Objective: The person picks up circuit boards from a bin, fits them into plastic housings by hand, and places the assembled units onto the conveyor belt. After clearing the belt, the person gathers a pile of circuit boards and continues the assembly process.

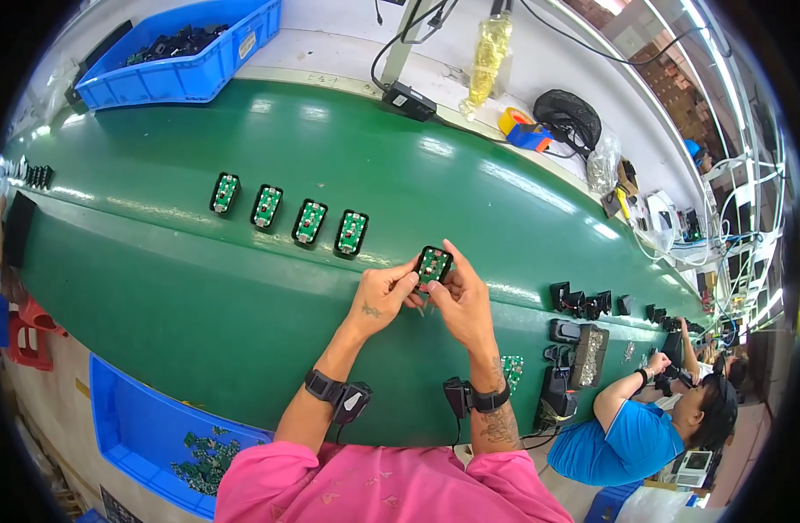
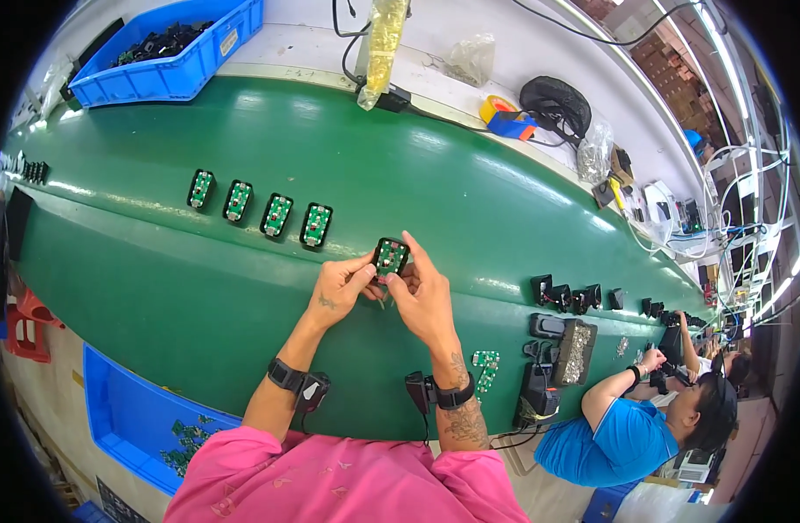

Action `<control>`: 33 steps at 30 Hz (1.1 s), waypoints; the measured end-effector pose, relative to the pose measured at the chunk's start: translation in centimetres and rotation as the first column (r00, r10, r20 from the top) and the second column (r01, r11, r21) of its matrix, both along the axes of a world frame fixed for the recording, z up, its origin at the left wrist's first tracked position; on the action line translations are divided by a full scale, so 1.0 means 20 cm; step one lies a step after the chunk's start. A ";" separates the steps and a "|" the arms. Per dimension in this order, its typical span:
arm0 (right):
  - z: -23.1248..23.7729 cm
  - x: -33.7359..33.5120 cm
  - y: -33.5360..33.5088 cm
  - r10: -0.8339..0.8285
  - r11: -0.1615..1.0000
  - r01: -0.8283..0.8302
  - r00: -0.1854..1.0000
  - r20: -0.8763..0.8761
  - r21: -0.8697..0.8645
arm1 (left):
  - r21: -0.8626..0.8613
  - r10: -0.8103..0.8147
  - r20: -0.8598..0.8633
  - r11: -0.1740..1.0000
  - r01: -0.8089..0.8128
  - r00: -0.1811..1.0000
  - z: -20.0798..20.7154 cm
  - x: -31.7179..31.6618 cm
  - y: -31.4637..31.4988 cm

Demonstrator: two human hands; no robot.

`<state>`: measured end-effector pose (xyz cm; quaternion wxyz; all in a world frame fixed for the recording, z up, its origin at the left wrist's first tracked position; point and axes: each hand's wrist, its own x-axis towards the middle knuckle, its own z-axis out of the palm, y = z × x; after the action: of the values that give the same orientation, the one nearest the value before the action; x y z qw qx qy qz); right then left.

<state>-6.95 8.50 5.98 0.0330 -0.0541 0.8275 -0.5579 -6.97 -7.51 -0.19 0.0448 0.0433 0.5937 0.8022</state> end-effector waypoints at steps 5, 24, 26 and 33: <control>-0.01 0.02 0.02 -0.014 1.000 0.015 1.000 -0.016 0.017 | 0.050 -0.050 -0.032 0.997 0.052 0.998 -0.02 0.01 0.04; -0.17 0.07 0.08 -0.099 0.985 0.091 0.994 -0.047 -0.145 | -0.148 0.080 -0.133 0.984 -0.099 0.988 -0.01 0.05 0.15; -0.18 0.07 0.04 -0.106 0.989 0.096 0.990 -0.089 -0.112 | -0.271 0.174 -0.207 0.936 -0.227 0.963 0.04 0.06 0.15; -0.22 -0.11 0.05 -0.019 0.993 0.029 0.996 0.083 -0.117 | -0.362 0.408 -0.627 0.601 -0.712 0.663 -0.06 0.05 0.12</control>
<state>-9.09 9.51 1.50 0.0568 -0.0230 0.7915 -0.6081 -5.99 -5.05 -1.36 -0.3577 0.0296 0.7804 0.5120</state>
